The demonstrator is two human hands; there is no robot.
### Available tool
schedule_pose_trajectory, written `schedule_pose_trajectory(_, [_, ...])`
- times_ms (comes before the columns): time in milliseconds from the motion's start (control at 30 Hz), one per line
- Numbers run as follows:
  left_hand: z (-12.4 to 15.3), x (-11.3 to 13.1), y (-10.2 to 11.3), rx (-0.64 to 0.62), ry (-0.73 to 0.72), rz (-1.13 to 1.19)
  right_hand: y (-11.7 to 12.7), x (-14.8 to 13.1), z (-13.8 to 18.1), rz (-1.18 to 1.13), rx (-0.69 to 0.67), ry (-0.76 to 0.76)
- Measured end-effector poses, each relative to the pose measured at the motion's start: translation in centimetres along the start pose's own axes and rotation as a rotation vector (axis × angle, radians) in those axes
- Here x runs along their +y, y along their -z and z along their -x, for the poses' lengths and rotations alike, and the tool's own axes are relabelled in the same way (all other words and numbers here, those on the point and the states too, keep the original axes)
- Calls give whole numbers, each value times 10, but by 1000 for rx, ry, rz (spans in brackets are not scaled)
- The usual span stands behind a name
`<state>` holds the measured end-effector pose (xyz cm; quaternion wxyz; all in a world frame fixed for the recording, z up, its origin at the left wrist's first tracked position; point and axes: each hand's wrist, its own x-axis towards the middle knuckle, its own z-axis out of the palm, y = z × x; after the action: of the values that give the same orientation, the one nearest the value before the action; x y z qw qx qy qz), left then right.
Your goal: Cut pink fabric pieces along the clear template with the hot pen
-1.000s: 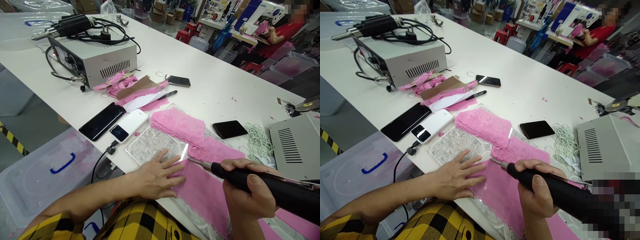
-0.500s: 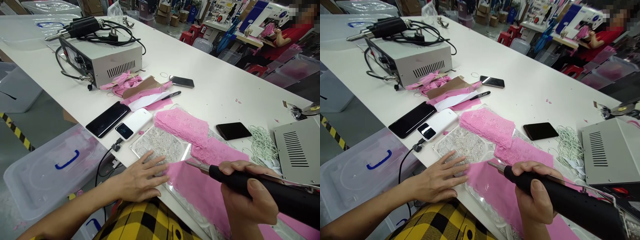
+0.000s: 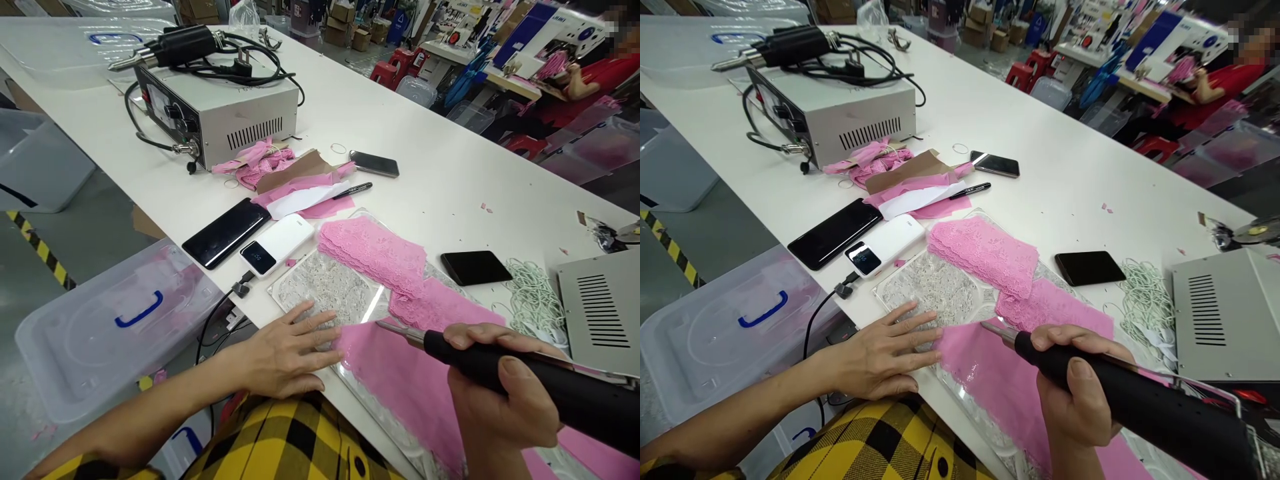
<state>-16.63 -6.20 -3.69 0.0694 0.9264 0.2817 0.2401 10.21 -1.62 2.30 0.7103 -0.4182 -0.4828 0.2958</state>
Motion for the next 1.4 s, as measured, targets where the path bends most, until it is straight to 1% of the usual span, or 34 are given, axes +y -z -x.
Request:
schedule_pose_trajectory(167, [1, 0, 1, -4, -5, 5, -2, -3, 1, -44, -32, -6])
schedule_pose_trajectory(367, [1, 1, 1, 9, -6, 28, -11, -7, 6, -88, -67, -35])
schedule_pose_trajectory(500, [1, 1, 1, 7, -4, 33, -14, -5, 8, -80, -77, -51])
schedule_pose_trajectory(733, [3, 1, 0, 2, -2, 31, -13, -4, 8, -34, -96, -26])
schedule_pose_trajectory(867, [3, 1, 0, 18, -20, 29, -16, -7, 10, -61, -82, -48])
schedule_pose_trajectory(967, [5, 1, 1, 29, -28, 24, -22, -9, 14, -99, -107, -58])
schedule_pose_trajectory(1067, [6, 1, 2, 13, -38, 25, -26, -10, 16, -102, -136, -59])
schedule_pose_trajectory(1133, [8, 1, 1, -1, -36, 28, -25, -10, 15, -77, -113, -63])
schedule_pose_trajectory(1300, [9, 1, -1, -4, -26, 38, -15, -8, 4, 7, 48, -15])
schedule_pose_trajectory(1400, [9, 1, -2, 7, -25, 40, -12, -8, 2, 7, 63, -7])
